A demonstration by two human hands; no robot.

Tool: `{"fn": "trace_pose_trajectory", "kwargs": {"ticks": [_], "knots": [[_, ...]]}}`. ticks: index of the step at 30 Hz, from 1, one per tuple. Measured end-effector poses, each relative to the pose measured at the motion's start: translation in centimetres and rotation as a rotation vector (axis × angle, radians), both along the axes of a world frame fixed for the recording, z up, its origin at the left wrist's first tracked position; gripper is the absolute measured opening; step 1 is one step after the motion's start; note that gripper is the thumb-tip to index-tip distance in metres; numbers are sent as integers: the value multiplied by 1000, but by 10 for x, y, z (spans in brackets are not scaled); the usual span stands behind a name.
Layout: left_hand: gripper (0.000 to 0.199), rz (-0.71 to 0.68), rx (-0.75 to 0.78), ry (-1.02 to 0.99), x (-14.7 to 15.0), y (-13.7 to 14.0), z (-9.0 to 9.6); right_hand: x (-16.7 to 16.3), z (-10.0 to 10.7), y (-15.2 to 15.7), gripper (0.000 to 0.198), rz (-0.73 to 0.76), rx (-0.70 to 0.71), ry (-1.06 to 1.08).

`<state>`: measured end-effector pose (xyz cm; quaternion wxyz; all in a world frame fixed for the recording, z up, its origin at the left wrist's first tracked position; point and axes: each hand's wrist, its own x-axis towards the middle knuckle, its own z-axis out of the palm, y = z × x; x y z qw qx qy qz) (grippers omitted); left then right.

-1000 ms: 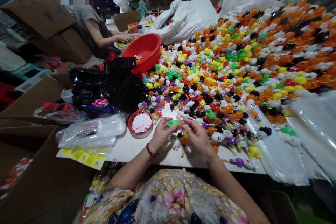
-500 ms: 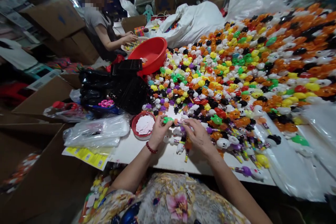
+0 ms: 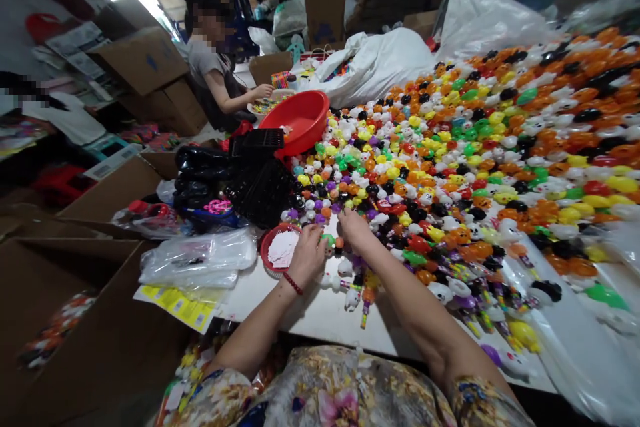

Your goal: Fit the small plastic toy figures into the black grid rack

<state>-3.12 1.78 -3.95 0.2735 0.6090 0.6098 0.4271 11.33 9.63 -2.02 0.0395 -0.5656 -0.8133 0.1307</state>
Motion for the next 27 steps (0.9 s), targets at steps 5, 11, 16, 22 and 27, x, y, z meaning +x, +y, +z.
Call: {"fn": "trace_pose_trajectory", "kwargs": {"ticks": [5, 11, 16, 22, 27], "knots": [[19, 102, -13, -1, -16, 26, 9, 14, 1, -4, 22, -86, 130, 261], [37, 93, 69, 129, -6, 87, 26, 37, 16, -45, 29, -319, 160, 1149], [18, 103, 42, 186, 5, 156, 46, 59, 18, -86, 38, -501, -288, 1688], [25, 46, 58, 139, 37, 197, 54, 73, 12, -117, 33, -514, -511, 1819], [29, 29, 5, 34, 64, 203, 49, 73, 23, -136, 34, -428, -544, 1725]]}}
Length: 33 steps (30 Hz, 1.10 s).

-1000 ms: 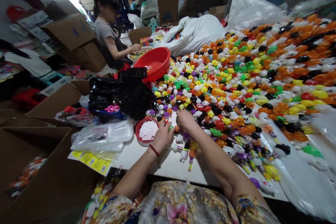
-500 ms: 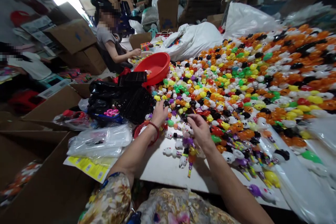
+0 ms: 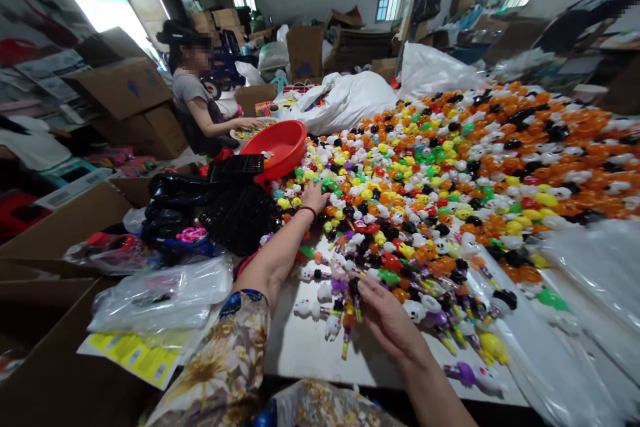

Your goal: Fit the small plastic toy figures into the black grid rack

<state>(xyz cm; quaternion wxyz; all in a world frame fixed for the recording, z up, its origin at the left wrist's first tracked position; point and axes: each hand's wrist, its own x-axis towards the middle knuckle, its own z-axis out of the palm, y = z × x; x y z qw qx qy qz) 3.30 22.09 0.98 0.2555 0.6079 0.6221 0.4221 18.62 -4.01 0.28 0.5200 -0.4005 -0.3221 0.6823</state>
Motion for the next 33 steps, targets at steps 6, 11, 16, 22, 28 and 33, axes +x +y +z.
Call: {"fn": "trace_pose_trajectory", "kwargs": {"ticks": [6, 11, 16, 22, 28, 33], "knots": [[21, 76, -103, -274, 2, -3, 5, 7, -6, -10, 40, -45, -39, -8], [20, -9, -233, -596, -10, -49, 6, 12, -19, -9, 46, -79, 109, -282], [24, -162, -388, -888, -18, -133, 1, 6, -19, -4, 41, -200, 441, -728], [33, -196, -640, -1218, -14, -208, -5, -4, -17, -9, 37, -229, 682, -960], [43, -237, -629, -1238, -8, -236, -6, 2, -17, -24, 37, -250, 757, -1080], [51, -235, -583, -1222, -4, -251, -2, 12, -14, -34, 36, -194, 823, -1188]]}}
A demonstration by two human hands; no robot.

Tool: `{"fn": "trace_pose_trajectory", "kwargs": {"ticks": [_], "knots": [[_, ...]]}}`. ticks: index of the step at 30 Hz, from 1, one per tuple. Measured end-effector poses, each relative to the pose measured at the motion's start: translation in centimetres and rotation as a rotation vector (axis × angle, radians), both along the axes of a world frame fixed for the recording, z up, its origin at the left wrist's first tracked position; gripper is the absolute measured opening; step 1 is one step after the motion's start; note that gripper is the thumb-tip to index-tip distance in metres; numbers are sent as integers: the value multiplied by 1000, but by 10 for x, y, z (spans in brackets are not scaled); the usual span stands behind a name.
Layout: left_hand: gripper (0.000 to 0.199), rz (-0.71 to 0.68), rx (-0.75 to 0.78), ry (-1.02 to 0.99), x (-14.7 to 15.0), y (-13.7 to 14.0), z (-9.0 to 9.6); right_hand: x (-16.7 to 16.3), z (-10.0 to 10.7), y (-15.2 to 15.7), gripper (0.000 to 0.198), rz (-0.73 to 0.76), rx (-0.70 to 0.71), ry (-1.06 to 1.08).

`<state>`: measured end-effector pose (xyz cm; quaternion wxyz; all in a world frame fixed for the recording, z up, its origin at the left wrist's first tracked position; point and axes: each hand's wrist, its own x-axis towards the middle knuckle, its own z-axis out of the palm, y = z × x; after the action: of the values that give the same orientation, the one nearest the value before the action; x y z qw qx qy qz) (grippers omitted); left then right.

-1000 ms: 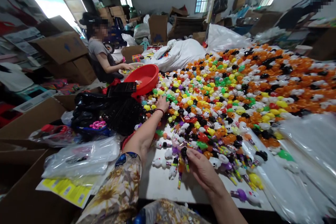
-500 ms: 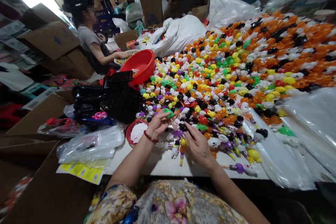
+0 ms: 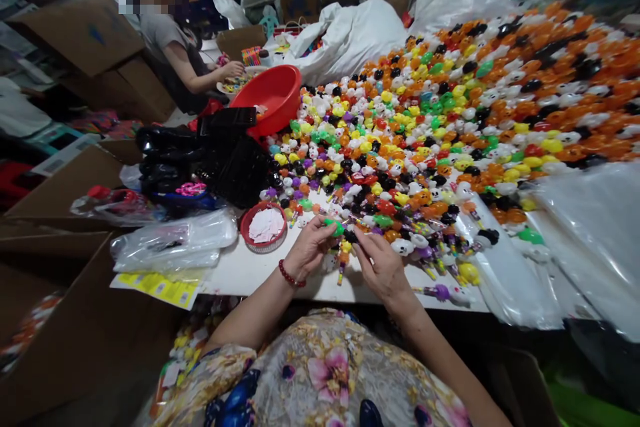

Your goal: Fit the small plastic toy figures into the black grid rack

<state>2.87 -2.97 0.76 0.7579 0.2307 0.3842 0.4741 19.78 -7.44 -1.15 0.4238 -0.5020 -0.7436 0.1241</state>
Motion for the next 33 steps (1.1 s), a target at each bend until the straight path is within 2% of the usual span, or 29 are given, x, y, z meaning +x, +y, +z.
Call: {"fn": "trace_pose_trajectory", "kwargs": {"ticks": [5, 10, 13, 18, 22, 25, 28, 31, 33], "knots": [[60, -34, 106, 115, 3, -17, 1, 8, 5, -8, 32, 100, -6, 4], [57, -121, 205, 335, 6, -42, -8, 5, 4, -19, 21, 83, -89, 112], [56, -140, 195, 435, 7, -58, -15, -1, 0, -28, 19, 87, -177, 168], [49, -83, 172, 589, 5, -79, -23, -13, -10, -37, 19, 162, -292, 219], [47, -151, 210, 687, -5, -87, -32, -11, -25, -41, 26, 218, -345, 145], [53, -10, 418, 1002, -17, -90, -50, 2, -43, -50, 32, 146, -207, 30], [78, 103, 741, 1386, -25, -86, -75, 24, -63, -58, 26, -121, 46, -127], [102, -37, 943, 1681, -19, -72, -97, 46, -78, -56, 20, -379, 234, -319], [106, -160, 997, 1804, -8, -57, -103, 57, -83, -49, 21, -439, 291, -411]]}}
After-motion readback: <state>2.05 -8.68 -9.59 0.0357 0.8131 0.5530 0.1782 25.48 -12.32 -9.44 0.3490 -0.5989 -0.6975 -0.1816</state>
